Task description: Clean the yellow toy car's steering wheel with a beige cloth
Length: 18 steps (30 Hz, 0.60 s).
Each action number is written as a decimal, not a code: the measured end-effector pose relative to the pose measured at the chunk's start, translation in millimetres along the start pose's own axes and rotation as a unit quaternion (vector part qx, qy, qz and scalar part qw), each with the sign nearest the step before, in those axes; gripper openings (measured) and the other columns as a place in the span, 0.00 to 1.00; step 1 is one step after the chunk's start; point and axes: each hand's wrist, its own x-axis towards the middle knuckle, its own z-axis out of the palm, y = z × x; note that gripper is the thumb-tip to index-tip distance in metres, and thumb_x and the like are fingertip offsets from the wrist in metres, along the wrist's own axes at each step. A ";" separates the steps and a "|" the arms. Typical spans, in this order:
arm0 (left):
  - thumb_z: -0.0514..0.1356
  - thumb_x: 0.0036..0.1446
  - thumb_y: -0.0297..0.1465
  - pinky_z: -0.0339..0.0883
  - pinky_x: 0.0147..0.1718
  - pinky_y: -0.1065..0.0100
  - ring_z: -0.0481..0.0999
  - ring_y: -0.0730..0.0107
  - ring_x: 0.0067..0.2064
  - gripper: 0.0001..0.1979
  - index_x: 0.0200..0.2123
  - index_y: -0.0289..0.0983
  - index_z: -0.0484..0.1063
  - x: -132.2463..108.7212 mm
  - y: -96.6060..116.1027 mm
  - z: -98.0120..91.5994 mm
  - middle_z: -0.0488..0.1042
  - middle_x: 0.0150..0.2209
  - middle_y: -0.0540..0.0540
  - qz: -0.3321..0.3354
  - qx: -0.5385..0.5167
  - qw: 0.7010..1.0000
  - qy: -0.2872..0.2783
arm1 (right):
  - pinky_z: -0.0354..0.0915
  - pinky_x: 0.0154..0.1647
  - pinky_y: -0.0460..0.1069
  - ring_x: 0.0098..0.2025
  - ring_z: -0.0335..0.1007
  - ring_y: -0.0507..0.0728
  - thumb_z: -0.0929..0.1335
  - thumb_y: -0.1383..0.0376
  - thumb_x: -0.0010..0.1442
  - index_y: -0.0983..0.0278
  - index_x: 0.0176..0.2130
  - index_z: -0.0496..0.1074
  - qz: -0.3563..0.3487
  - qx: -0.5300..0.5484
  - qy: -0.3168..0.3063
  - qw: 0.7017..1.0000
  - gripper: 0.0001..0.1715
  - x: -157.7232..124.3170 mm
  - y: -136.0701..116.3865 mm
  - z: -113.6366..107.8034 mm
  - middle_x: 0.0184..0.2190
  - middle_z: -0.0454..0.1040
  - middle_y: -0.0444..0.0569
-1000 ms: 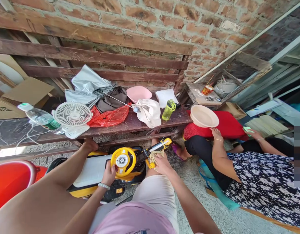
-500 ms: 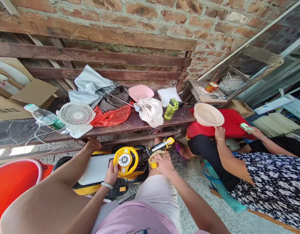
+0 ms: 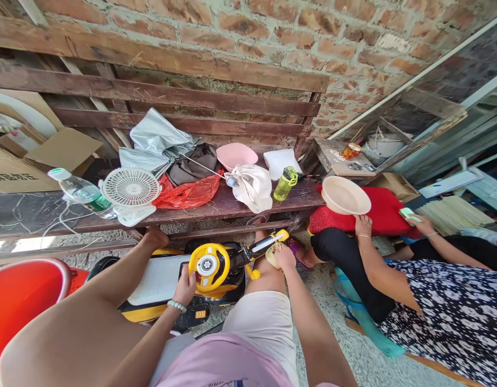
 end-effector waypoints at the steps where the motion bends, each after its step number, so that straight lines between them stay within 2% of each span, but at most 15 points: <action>1: 0.57 0.55 0.48 0.76 0.34 0.56 0.80 0.56 0.31 0.17 0.40 0.44 0.62 0.1 -1.4 0.1 0.75 0.29 0.50 0.000 0.000 1.000 -0.002 | 0.71 0.48 0.52 0.54 0.80 0.64 0.58 0.63 0.70 0.66 0.61 0.74 0.021 0.012 0.013 1.000 0.28 4.4 4.6 -0.5 0.57 0.78 0.64; 5: 0.57 0.55 0.48 0.75 0.34 0.56 0.80 0.57 0.32 0.16 0.39 0.44 0.61 -0.1 -5.8 1.2 0.75 0.30 0.49 -0.003 -0.001 1.000 -0.008 | 0.73 0.43 0.52 0.49 0.81 0.64 0.56 0.64 0.70 0.68 0.60 0.75 0.073 0.050 0.075 0.993 0.29 7.8 24.6 -11.2 0.52 0.81 0.64; 8: 0.57 0.56 0.47 0.75 0.33 0.57 0.79 0.57 0.31 0.15 0.39 0.44 0.61 0.5 -5.9 2.2 0.74 0.29 0.50 0.000 -0.004 1.000 -0.006 | 0.72 0.48 0.52 0.54 0.78 0.64 0.54 0.62 0.72 0.69 0.63 0.72 0.064 0.066 0.139 0.986 0.32 5.9 34.9 -38.3 0.55 0.78 0.63; 10: 0.57 0.56 0.46 0.75 0.33 0.57 0.79 0.58 0.31 0.15 0.39 0.44 0.61 1.1 -4.4 2.7 0.73 0.29 0.50 0.004 -0.005 1.000 0.003 | 0.70 0.53 0.53 0.58 0.74 0.65 0.57 0.62 0.71 0.69 0.65 0.70 0.000 0.058 0.203 0.977 0.30 7.0 32.4 -64.3 0.59 0.75 0.62; 12: 0.57 0.56 0.46 0.75 0.33 0.58 0.79 0.58 0.31 0.14 0.38 0.44 0.62 1.4 -2.3 2.8 0.73 0.29 0.50 0.007 -0.007 1.000 0.007 | 0.66 0.59 0.54 0.59 0.71 0.66 0.61 0.64 0.69 0.66 0.65 0.71 -0.110 0.010 0.239 0.965 0.29 10.1 19.3 -88.6 0.61 0.74 0.60; 13: 0.57 0.55 0.46 0.75 0.33 0.58 0.79 0.58 0.32 0.14 0.38 0.44 0.62 1.4 -1.2 2.7 0.73 0.29 0.50 0.005 -0.009 1.000 0.006 | 0.64 0.61 0.55 0.59 0.71 0.66 0.62 0.65 0.68 0.64 0.63 0.73 -0.162 -0.030 0.228 0.960 0.27 12.0 9.1 -97.6 0.61 0.74 0.59; 15: 0.57 0.55 0.46 0.75 0.34 0.58 0.79 0.58 0.32 0.14 0.38 0.44 0.62 0.6 0.7 2.3 0.73 0.29 0.50 0.000 -0.010 1.000 0.003 | 0.62 0.63 0.56 0.61 0.69 0.66 0.64 0.66 0.66 0.63 0.58 0.77 -0.217 -0.123 0.149 0.957 0.24 15.4 -15.8 -105.7 0.59 0.76 0.58; 18: 0.57 0.55 0.47 0.75 0.34 0.58 0.79 0.59 0.31 0.15 0.39 0.44 0.62 -1.5 2.2 1.6 0.73 0.29 0.50 -0.010 -0.005 1.000 0.001 | 0.63 0.62 0.55 0.63 0.69 0.67 0.68 0.64 0.64 0.67 0.52 0.81 -0.192 -0.223 0.001 0.956 0.21 18.8 -51.5 -96.2 0.55 0.79 0.64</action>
